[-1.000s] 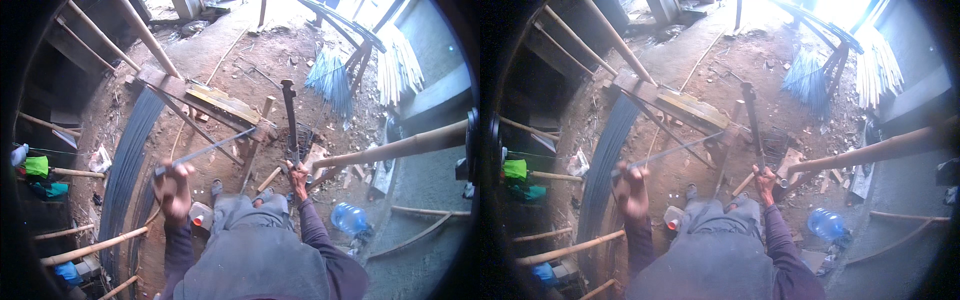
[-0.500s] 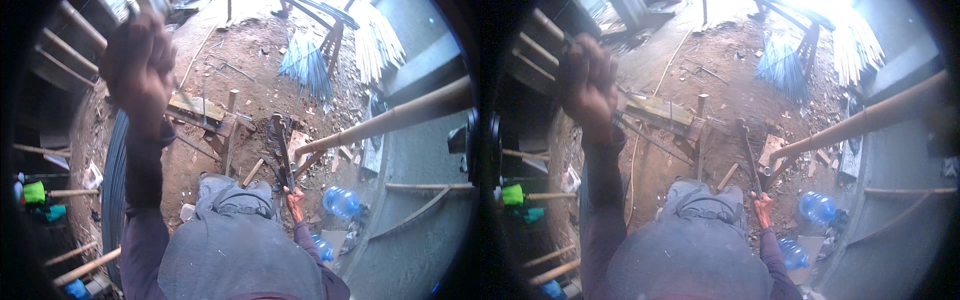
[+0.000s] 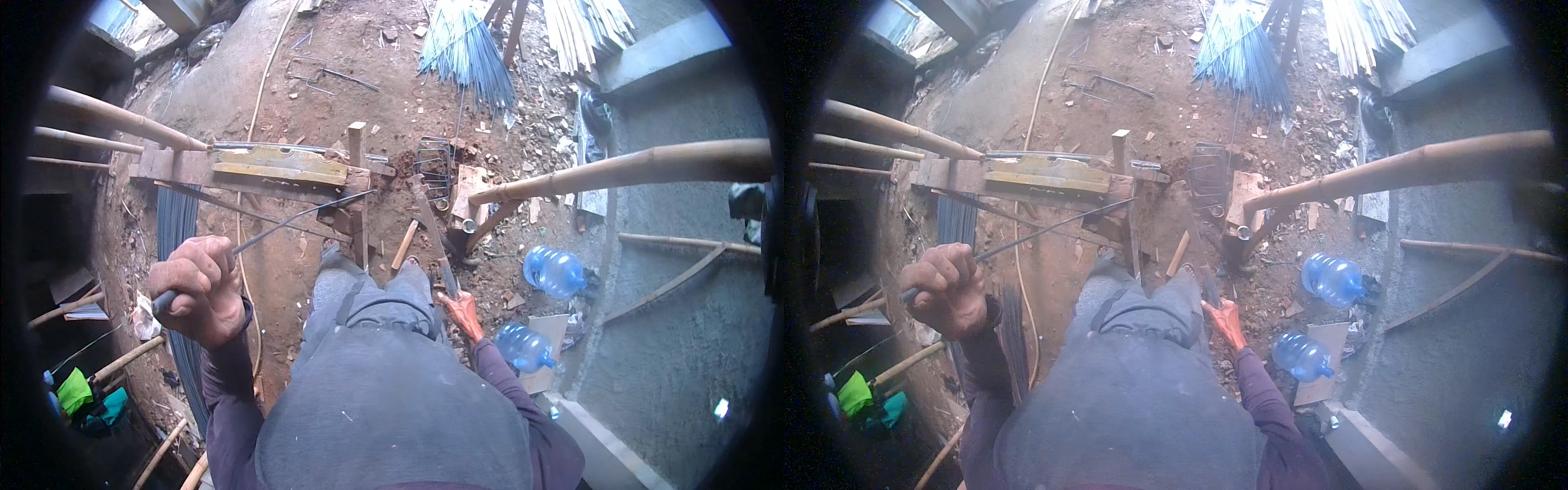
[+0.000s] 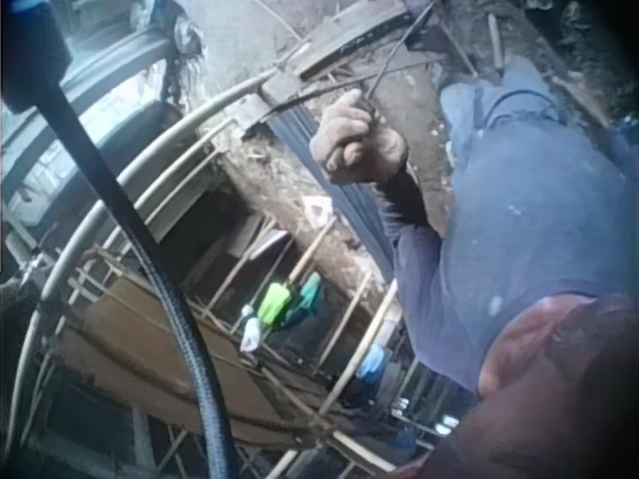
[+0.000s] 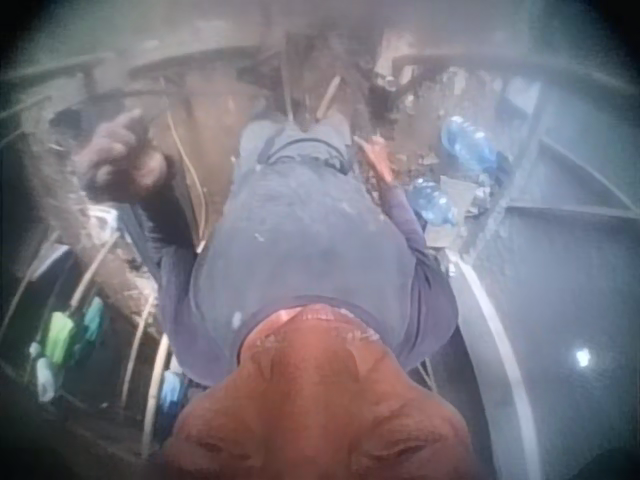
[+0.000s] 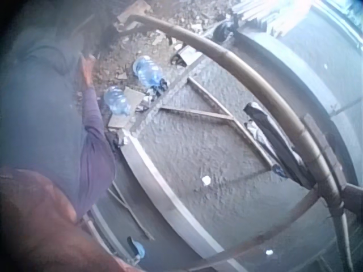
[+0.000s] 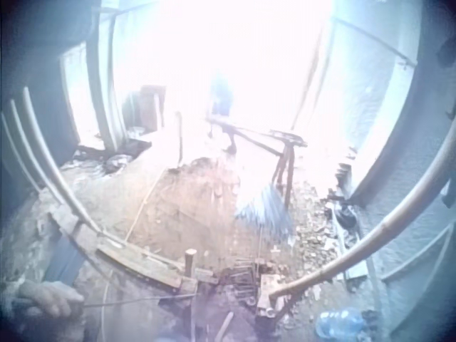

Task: The person repeatedly bends steel bars into rectangular shapes using a manual bending jig. They position each bar, apply force with a lever, and then remove the bent piece before repeating the process with the next bar.

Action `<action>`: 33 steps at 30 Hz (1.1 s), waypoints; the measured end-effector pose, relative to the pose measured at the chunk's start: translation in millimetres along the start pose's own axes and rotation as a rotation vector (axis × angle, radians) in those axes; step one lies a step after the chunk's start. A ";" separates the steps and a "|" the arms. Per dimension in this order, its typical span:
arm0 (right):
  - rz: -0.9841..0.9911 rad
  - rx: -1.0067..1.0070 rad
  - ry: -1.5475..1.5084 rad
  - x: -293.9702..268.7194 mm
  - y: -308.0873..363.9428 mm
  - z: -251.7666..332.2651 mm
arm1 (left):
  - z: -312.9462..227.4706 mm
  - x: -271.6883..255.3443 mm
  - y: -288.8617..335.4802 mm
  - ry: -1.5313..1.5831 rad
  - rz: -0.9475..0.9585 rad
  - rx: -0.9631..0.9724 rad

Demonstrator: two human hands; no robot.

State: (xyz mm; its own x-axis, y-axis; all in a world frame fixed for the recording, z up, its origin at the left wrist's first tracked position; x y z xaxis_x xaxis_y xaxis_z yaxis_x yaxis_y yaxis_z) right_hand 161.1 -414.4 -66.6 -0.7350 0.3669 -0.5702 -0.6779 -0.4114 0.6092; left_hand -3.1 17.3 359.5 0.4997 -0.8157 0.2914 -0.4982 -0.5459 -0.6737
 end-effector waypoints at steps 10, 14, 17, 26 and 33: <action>0.072 -0.040 0.013 67.7 0.6 18.3 | 15.3 -31.3 -28.8 -0.011 -0.086 -0.031; 0.066 0.049 0.085 79.1 10.8 15.4 | 18.3 -28.3 -36.8 -0.052 -0.062 -0.045; 0.111 0.090 0.052 76.5 23.0 29.7 | 20.3 -23.3 -39.9 -0.107 -0.111 -0.051; 0.240 0.000 -0.206 31.5 57.2 130.5 | 26.9 -1.2 -45.6 -0.159 -0.053 -0.066; 0.161 -0.154 -0.076 9.9 63.4 162.4 | 33.8 -6.0 -59.2 -0.373 -0.311 0.044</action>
State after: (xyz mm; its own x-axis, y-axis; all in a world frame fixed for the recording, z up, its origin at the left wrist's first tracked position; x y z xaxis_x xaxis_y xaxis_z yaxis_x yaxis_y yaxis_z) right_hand 109.1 -301.3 55.8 -0.8361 0.3461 -0.4257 -0.5467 -0.5901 0.5940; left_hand 47.3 61.0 374.6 0.8439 -0.4866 0.2260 -0.2585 -0.7379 -0.6235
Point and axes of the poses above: each hand's wrist, its own y-axis away from the middle knuckle, its own x-axis out of the palm, z = x × y, the point moved 7 cm from there along -y, towards the middle knuckle, and after that the axes turned 7 degrees about y, right-handed, at the moved point
